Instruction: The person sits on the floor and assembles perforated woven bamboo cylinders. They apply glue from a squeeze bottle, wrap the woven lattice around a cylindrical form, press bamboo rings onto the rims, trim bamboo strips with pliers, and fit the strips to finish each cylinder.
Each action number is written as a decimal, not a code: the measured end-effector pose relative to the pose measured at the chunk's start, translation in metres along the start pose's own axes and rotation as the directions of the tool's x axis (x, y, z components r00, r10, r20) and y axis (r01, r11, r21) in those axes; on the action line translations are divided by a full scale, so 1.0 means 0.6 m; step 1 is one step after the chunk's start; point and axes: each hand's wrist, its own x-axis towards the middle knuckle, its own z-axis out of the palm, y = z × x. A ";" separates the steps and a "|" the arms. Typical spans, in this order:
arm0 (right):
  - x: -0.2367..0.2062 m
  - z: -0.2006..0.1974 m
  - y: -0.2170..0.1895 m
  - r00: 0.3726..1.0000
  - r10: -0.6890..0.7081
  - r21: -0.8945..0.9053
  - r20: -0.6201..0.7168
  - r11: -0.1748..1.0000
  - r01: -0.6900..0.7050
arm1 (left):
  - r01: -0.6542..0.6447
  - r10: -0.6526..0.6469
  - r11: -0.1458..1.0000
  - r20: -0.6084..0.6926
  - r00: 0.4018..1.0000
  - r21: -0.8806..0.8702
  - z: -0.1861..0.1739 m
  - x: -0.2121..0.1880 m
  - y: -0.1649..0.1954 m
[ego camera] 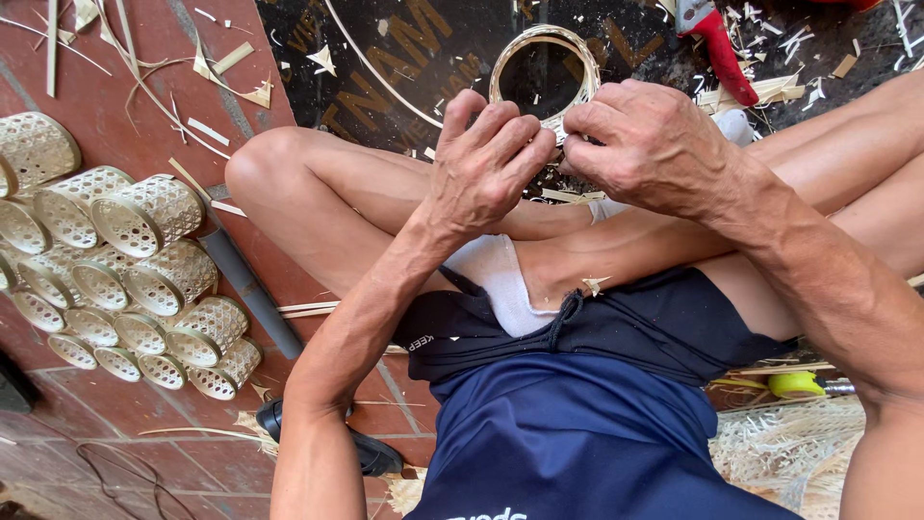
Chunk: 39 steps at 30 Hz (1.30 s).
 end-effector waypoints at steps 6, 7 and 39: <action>-0.007 -0.003 -0.001 0.999 -0.005 -0.023 -0.040 1.000 0.004 | 0.060 -0.063 0.998 0.075 0.995 0.037 0.008 0.009 0.005; -0.008 -0.003 -0.001 0.999 -0.011 -0.028 -0.051 1.000 0.009 | 0.061 -0.064 0.997 0.085 0.994 0.041 0.009 0.010 0.006; -0.005 0.001 -0.001 0.994 -0.043 -0.072 -0.103 0.997 0.035 | 0.137 -0.134 0.988 0.040 0.990 -0.078 0.007 0.016 0.002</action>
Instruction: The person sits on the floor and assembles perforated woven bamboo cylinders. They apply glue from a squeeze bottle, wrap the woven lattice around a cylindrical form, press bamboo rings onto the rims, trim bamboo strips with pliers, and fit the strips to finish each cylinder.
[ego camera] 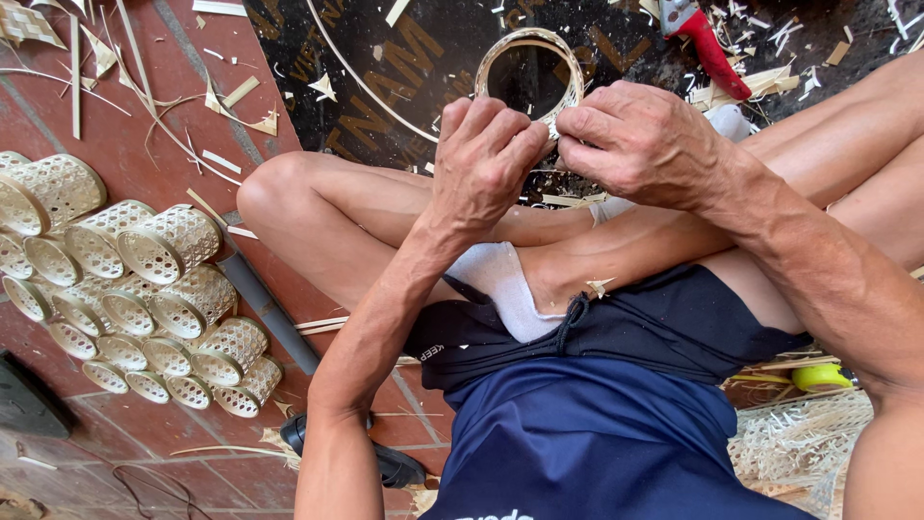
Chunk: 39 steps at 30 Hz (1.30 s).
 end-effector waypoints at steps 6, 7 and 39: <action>-0.002 0.004 0.003 1.000 0.014 0.028 -0.001 1.000 -0.014 | 0.024 -0.028 0.994 0.038 0.999 0.104 0.006 0.009 0.006; -0.003 0.004 0.004 1.000 0.017 0.024 0.004 1.000 -0.017 | 0.037 -0.042 0.992 0.039 0.998 0.118 0.009 0.011 0.006; 0.019 0.001 0.011 0.995 0.080 0.149 0.064 0.985 -0.089 | 0.127 -0.105 0.989 0.244 0.964 -0.075 -0.024 0.034 -0.008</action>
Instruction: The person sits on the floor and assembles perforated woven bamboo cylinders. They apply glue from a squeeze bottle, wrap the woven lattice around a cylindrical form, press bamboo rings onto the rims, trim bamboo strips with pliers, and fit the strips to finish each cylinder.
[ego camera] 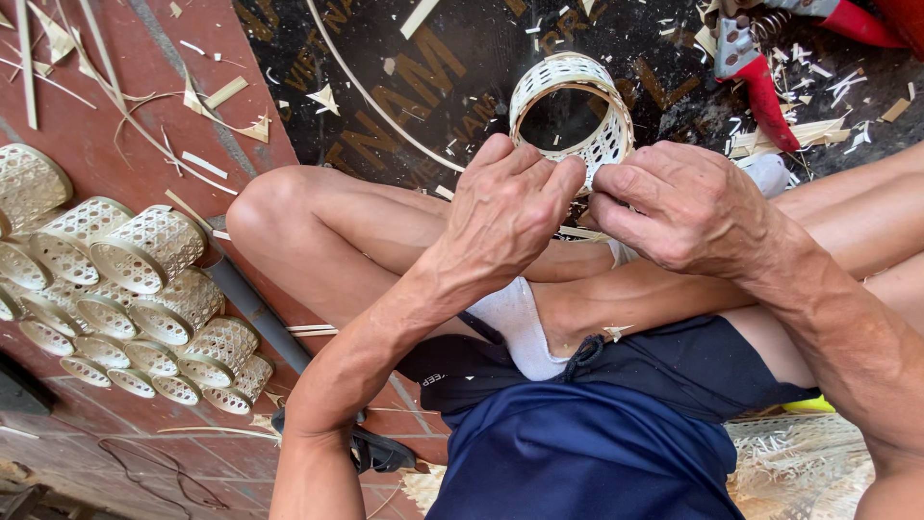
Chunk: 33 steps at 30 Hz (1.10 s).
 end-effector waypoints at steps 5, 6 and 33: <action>0.002 0.002 0.000 1.000 -0.015 -0.015 -0.017 1.000 0.014 | -0.014 0.016 0.998 0.031 0.999 -0.068 -0.004 -0.016 -0.006; 0.002 0.002 0.000 1.000 -0.014 -0.012 -0.016 1.000 0.013 | -0.015 0.017 0.995 0.020 1.000 -0.103 -0.004 -0.021 -0.008; 0.050 -0.024 -0.076 0.945 0.286 -0.247 0.159 0.938 -0.242 | -0.264 0.231 0.946 -0.180 0.956 -0.188 0.033 -0.029 -0.056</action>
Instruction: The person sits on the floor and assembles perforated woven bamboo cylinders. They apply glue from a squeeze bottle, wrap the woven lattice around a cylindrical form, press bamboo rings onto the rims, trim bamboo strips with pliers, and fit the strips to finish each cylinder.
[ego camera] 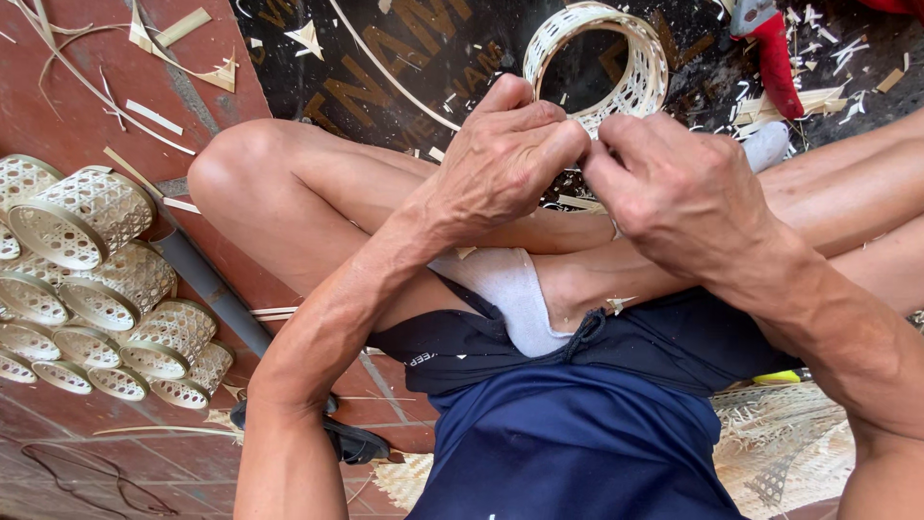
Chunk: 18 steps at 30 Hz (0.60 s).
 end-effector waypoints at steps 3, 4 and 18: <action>-0.003 0.010 0.010 0.996 -0.021 0.012 -0.086 1.000 0.022 | -0.006 0.006 1.000 0.013 1.000 -0.002 0.000 0.002 -0.001; -0.003 0.015 0.012 0.996 -0.013 0.031 -0.091 0.999 0.016 | -0.007 0.007 1.000 0.019 1.000 0.005 0.000 0.002 -0.001; -0.008 0.044 0.023 0.975 -0.115 -0.028 -0.190 0.993 0.112 | -0.005 0.006 0.999 0.012 1.000 -0.047 -0.004 0.006 -0.002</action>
